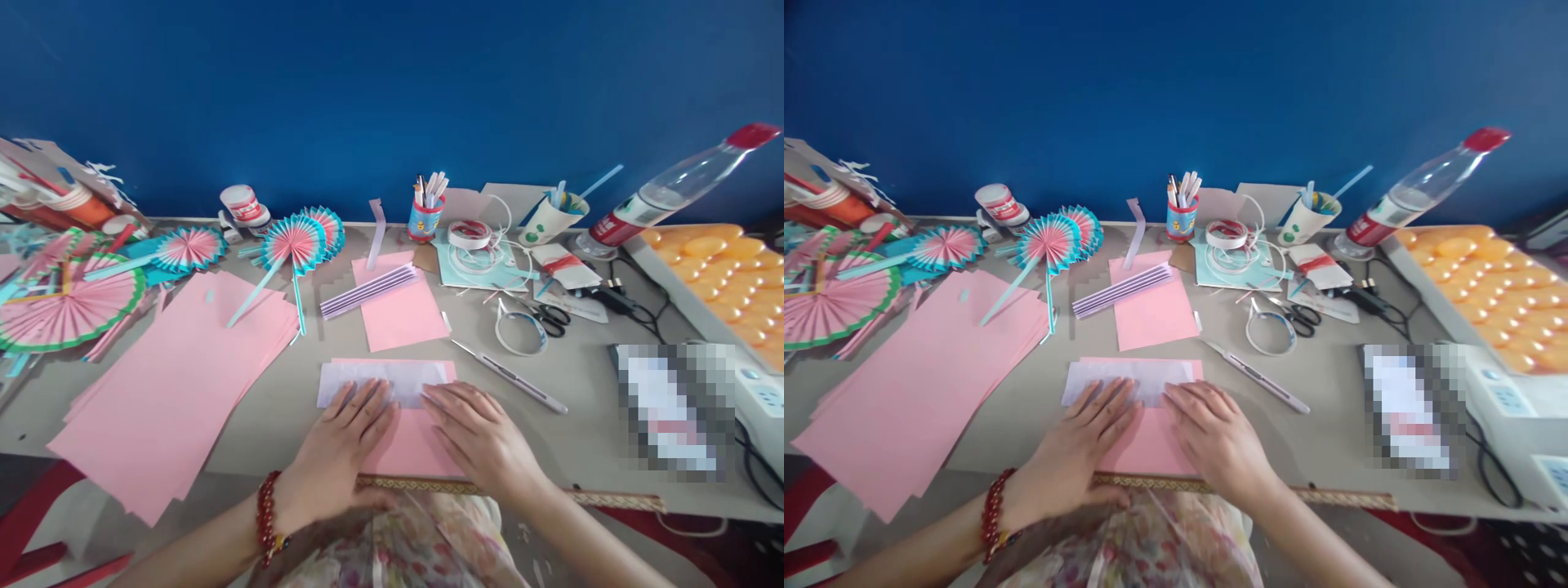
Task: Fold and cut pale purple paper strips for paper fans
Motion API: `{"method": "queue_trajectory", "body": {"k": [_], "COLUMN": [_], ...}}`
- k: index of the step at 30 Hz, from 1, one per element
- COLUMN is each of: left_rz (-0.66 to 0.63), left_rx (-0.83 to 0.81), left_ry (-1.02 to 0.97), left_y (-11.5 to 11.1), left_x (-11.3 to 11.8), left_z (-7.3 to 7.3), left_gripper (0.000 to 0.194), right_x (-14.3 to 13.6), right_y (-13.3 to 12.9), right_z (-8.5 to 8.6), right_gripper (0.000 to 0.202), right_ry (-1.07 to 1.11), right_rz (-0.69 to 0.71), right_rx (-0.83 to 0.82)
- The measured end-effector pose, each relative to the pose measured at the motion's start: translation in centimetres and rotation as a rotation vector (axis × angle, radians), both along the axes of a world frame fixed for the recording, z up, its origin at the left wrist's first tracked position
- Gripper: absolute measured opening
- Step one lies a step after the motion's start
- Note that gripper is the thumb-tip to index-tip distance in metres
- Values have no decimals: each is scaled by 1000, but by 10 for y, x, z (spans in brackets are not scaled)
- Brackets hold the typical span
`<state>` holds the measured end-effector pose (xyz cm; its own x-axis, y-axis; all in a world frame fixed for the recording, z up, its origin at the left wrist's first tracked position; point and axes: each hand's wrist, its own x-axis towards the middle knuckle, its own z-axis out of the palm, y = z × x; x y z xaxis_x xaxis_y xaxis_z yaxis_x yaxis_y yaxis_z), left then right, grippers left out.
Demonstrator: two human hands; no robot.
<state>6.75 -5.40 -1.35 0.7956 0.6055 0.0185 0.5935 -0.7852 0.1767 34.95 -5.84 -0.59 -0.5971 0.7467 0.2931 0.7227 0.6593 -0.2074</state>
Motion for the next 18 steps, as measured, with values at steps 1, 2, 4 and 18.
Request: {"method": "queue_trajectory", "body": {"k": [1, 2, 4, 18], "left_rz": [-1, -2, -4, 21], "left_rx": [2, 3, 5, -26], "left_ry": [0, 2, 3, 27], "left_y": [0, 0, 1, 0], "left_x": [0, 0, 0, 2], "left_z": [1, 2, 4, 7], "left_gripper": [106, 106, 105, 102], "right_x": [-2, -3, 2, 30], "right_y": [2, 3, 5, 27], "right_z": [0, -1, -3, -1], "right_gripper": [33, 33, 32, 18], "right_ry": [-5, -4, 17, 166], "right_rz": [12, 8, -45, -68], "right_rx": [-4, -8, -32, -229]}}
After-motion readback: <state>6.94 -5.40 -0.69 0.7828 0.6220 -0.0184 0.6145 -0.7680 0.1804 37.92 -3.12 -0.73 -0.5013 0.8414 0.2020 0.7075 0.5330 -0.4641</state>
